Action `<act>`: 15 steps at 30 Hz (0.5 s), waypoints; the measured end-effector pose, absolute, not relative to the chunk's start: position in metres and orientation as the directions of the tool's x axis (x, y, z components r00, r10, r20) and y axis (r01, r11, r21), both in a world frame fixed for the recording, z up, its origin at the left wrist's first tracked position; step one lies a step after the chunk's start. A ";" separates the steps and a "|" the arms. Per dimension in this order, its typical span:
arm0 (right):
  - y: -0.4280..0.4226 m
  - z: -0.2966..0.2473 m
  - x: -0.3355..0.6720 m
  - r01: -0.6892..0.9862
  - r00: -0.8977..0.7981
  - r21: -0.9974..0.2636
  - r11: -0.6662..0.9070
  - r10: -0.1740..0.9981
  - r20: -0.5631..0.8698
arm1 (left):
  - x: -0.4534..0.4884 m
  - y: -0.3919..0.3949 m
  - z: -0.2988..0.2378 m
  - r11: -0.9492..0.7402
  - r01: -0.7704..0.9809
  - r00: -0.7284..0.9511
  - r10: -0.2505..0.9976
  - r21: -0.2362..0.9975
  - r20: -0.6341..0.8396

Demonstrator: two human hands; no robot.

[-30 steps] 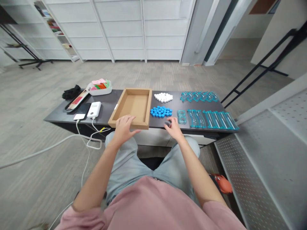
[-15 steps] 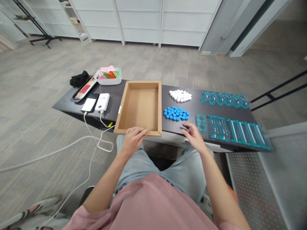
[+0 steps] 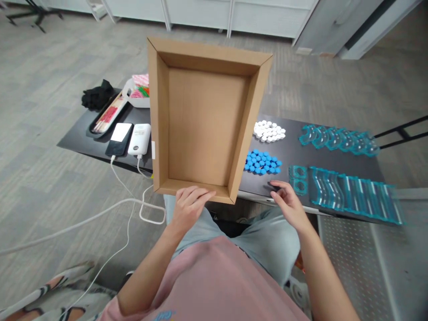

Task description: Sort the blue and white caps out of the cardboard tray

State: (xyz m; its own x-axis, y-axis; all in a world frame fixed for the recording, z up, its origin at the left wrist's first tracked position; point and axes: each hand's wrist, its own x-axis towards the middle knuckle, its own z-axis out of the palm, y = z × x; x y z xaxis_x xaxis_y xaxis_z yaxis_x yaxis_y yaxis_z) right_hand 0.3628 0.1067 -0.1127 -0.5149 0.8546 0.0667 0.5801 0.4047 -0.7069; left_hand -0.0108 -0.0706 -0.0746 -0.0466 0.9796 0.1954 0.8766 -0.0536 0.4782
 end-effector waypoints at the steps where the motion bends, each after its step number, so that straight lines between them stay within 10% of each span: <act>1: 0.106 -0.113 0.362 0.539 -0.457 -0.780 0.318 0.888 0.046 | -0.012 -0.068 -0.073 -0.067 0.878 -0.038 0.977 0.473 0.209; 15: 0.106 -0.122 0.359 0.406 -0.398 -0.889 0.213 0.917 0.038 | -0.040 -0.012 -0.049 -0.128 0.871 -0.001 0.965 0.474 0.263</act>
State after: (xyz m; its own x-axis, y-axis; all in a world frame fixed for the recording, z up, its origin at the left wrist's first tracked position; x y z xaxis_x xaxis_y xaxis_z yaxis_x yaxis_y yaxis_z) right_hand 0.3591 0.1059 -0.1220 -0.3977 0.9167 0.0384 0.4057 0.2132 -0.8888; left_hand -0.0405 -0.0116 -0.0488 -0.0008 0.9649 0.2625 0.8713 -0.1281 0.4737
